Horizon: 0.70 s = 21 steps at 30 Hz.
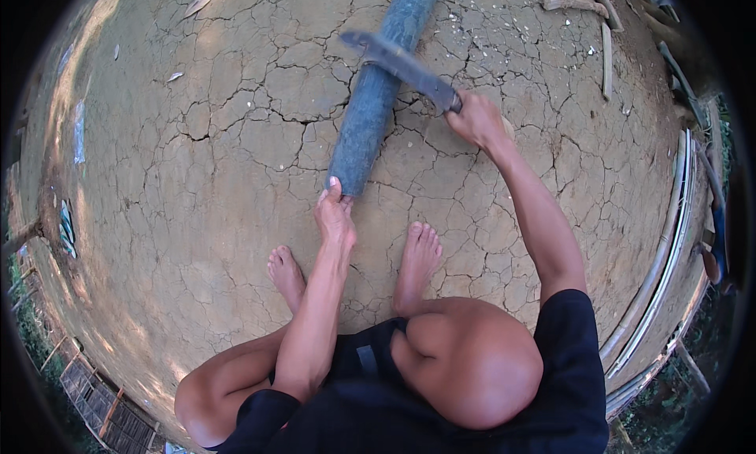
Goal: The person sits on the ground and uses a machete to split a long bamboo pole lengthwise. After splitting the bamboo, the person stands up and uses a wooden mallet to hammer the machete into the end of the bamboo pole to widen the opening.
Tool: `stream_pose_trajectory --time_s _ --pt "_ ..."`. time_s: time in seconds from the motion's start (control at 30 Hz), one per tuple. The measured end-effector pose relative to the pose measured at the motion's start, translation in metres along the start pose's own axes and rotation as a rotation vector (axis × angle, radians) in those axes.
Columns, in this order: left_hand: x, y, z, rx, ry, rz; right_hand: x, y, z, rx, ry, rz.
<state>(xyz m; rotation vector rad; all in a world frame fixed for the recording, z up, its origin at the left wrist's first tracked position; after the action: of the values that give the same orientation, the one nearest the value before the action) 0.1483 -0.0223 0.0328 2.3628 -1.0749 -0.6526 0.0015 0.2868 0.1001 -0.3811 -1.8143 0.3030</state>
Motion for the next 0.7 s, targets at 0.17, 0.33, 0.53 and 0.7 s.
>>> stream_pose_trajectory --time_s 0.17,0.33,0.53,0.7 --pt "-0.002 0.003 0.004 0.036 0.004 -0.002 -0.004 -0.001 -0.019 0.214 -0.145 -0.126" --pt "0.0 0.011 0.007 0.071 -0.036 -0.044 0.01 -0.004 0.008 -0.062 0.063 0.08" --pt "-0.006 0.017 0.005 0.118 -0.046 -0.187 0.005 -0.018 -0.017 0.075 -0.007 -0.059" --pt "-0.021 0.003 -0.014 -0.138 -0.072 -0.032 -0.029 -0.045 -0.044 0.066 -0.097 -0.002"
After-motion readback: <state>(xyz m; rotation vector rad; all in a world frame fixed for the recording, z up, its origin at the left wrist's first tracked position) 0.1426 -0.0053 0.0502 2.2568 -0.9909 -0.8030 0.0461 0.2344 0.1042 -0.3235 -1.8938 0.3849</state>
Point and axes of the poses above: each hand's wrist, its own z-axis towards the middle knuckle, its own x-axis out of the back of the hand, y = z × x, the point moved 4 cm from there along z, towards the middle knuckle, and after that the axes turned 1 degree about -x, right-handed, at the moved point
